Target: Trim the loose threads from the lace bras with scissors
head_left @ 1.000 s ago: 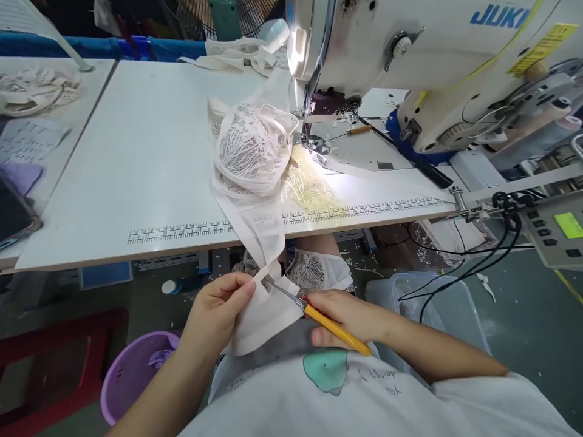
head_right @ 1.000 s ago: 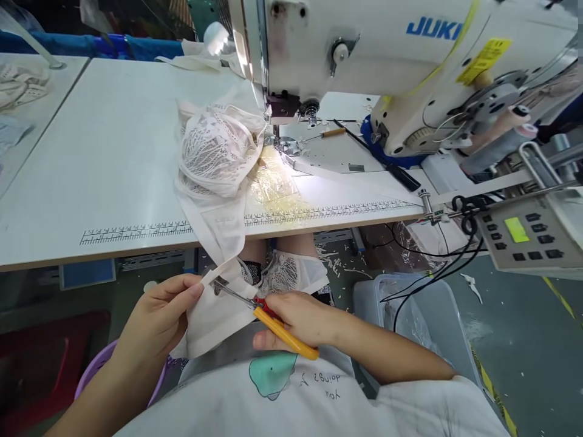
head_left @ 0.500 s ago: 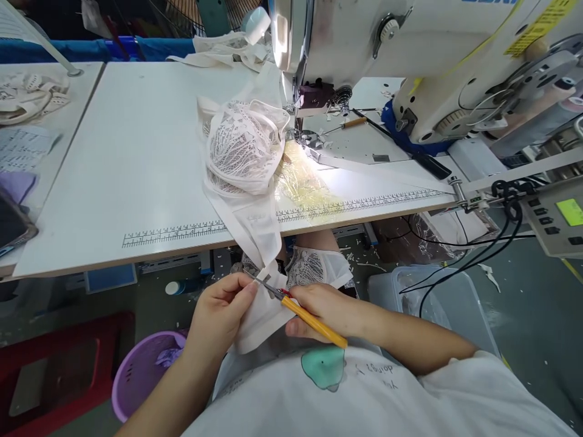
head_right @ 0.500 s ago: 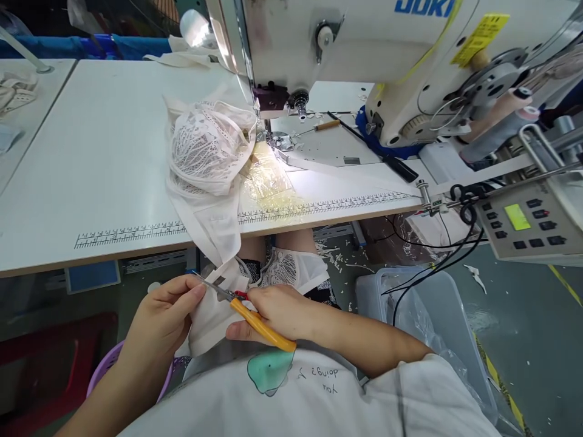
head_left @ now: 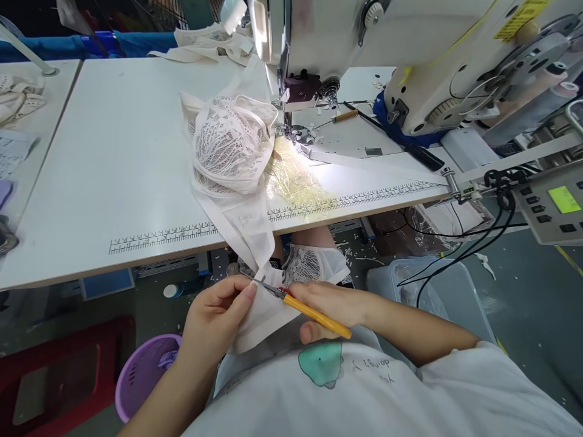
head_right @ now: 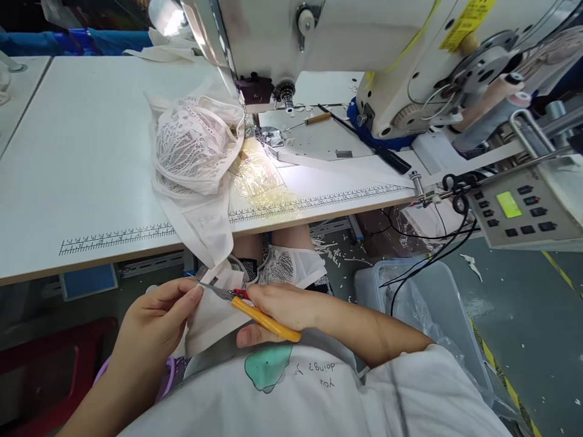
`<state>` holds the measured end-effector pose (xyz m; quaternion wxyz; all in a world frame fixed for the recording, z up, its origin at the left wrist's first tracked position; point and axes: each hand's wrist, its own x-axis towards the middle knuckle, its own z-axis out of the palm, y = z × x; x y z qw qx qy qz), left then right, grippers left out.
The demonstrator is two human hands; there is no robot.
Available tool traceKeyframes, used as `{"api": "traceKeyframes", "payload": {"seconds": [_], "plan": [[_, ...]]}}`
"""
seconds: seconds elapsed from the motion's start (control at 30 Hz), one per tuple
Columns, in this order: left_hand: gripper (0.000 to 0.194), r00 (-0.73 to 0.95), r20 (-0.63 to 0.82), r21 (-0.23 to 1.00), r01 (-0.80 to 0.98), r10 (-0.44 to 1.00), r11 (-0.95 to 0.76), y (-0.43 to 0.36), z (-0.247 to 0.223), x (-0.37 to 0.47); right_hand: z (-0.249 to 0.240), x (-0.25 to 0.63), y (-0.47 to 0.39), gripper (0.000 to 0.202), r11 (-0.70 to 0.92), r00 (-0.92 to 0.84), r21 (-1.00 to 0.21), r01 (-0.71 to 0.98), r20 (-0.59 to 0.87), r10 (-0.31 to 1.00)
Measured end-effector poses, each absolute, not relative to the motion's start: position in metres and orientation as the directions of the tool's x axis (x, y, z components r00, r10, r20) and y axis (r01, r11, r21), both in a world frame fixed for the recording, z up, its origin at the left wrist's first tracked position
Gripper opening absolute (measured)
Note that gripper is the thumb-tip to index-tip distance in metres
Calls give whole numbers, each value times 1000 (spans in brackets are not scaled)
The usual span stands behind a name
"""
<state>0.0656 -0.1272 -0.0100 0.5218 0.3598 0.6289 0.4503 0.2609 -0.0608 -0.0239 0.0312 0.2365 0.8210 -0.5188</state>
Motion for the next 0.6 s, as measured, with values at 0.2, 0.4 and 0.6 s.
{"api": "traceKeyframes", "payload": {"seconds": [0.2, 0.4, 0.6], "plan": [[17, -203, -387, 922, -69, 900, 381, -125, -6, 70, -23, 262, -62, 38, 354, -892, -841, 410, -289, 347], [17, -231, -381, 924, -71, 895, 375, -123, -3, 73, -14, 258, -65, 38, 368, -835, -781, 506, -337, 434], [14, -268, -347, 936, -35, 899, 351, -124, -3, 71, -24, 260, -68, 36, 213, -764, -832, 512, -328, 556]]}}
